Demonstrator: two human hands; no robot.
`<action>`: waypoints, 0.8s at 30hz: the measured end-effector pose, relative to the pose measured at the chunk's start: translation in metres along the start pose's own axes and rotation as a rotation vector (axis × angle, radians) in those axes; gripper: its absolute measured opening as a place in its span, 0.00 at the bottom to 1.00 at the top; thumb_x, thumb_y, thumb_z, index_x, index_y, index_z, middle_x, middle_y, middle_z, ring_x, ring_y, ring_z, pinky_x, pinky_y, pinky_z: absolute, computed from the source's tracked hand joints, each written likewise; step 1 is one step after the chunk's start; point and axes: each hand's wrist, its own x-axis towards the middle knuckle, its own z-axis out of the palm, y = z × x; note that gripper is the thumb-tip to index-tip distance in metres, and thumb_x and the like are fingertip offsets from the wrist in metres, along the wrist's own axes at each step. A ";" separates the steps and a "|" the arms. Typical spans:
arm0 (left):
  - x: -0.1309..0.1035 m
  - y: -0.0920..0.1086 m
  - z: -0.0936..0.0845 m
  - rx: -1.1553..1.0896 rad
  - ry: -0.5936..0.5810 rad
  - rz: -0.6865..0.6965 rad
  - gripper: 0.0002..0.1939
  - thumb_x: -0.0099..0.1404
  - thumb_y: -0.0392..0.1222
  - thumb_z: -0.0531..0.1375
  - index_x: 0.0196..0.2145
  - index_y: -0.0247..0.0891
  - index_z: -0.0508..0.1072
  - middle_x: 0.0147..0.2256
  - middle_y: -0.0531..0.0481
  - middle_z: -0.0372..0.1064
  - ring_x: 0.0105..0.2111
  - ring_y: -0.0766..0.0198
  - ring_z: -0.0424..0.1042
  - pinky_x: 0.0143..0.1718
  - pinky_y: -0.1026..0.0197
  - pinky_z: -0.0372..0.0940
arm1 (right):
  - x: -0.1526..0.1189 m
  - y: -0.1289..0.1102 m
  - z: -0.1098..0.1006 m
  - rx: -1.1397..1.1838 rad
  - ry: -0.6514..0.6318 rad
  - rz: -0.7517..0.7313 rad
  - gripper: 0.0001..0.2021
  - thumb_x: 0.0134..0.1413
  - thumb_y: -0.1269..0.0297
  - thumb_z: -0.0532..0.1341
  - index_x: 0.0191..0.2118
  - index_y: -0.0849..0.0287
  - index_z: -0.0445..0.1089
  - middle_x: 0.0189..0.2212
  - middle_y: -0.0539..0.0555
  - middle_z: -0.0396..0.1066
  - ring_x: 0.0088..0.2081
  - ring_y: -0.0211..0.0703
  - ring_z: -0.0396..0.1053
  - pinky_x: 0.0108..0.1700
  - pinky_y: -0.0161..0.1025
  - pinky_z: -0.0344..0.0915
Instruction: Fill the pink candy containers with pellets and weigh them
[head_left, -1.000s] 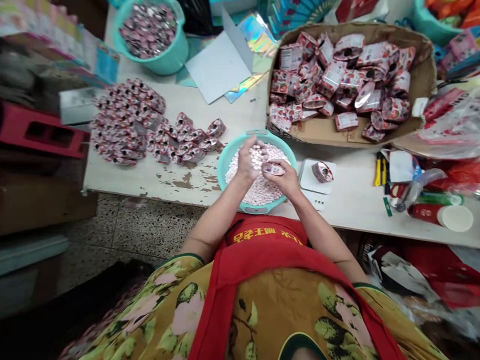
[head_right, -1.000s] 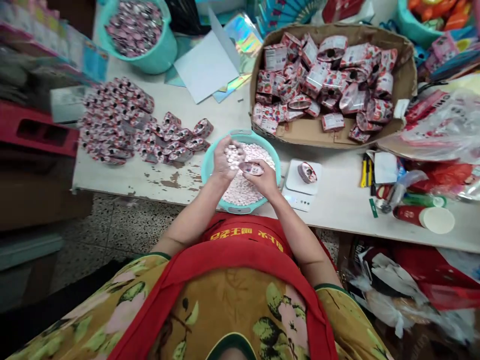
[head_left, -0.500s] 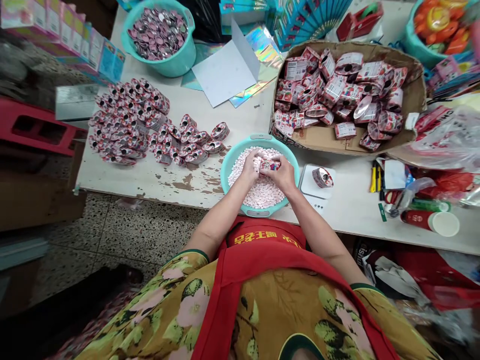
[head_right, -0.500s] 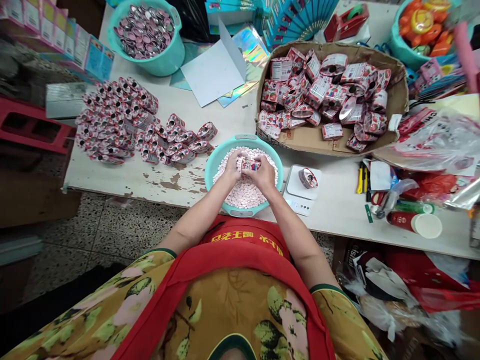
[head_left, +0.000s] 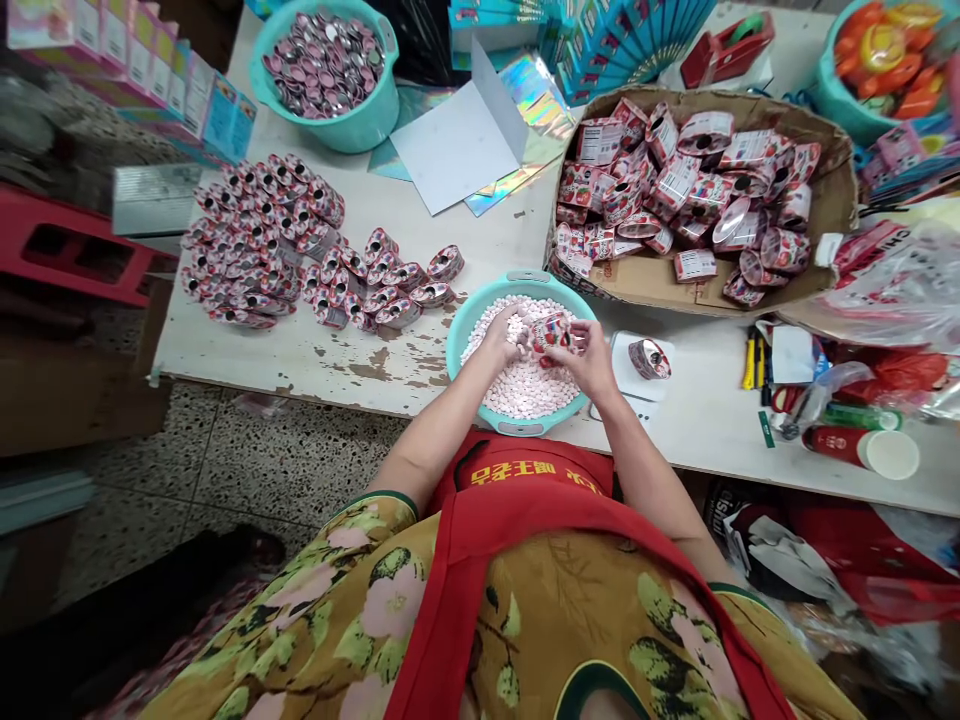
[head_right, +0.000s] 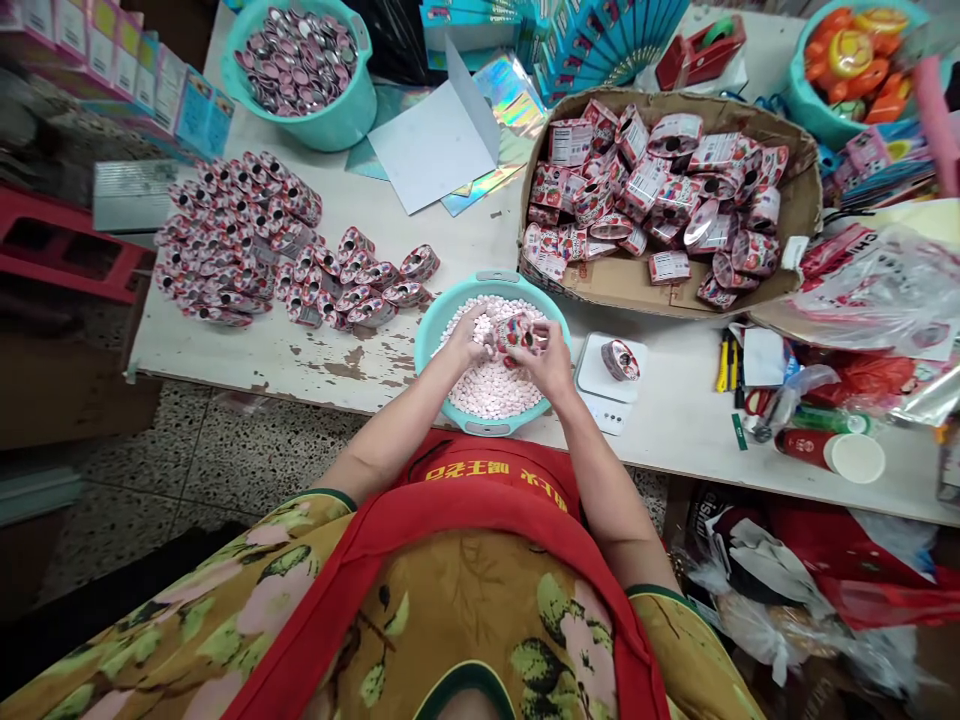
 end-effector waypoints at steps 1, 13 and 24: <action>-0.005 0.005 -0.001 -0.050 0.000 -0.094 0.14 0.69 0.45 0.58 0.27 0.40 0.61 0.17 0.56 0.58 0.15 0.73 0.55 0.19 0.67 0.54 | 0.000 0.000 -0.006 0.020 0.047 0.013 0.31 0.37 0.52 0.73 0.49 0.56 0.69 0.45 0.56 0.73 0.44 0.49 0.71 0.53 0.49 0.70; -0.070 0.020 0.051 -0.150 -0.090 0.400 0.21 0.54 0.53 0.70 0.25 0.37 0.64 0.24 0.55 0.66 0.23 0.68 0.72 0.26 0.65 0.66 | -0.003 0.002 0.029 0.051 -0.071 -0.082 0.22 0.34 0.54 0.73 0.39 0.57 0.77 0.43 0.56 0.76 0.50 0.54 0.72 0.59 0.51 0.65; -0.063 0.017 0.055 -0.066 -0.029 0.485 0.21 0.57 0.53 0.69 0.25 0.38 0.65 0.20 0.58 0.62 0.19 0.72 0.65 0.22 0.68 0.59 | -0.009 -0.009 0.033 -0.071 0.008 -0.077 0.21 0.42 0.59 0.68 0.46 0.56 0.75 0.46 0.54 0.79 0.48 0.53 0.76 0.56 0.48 0.69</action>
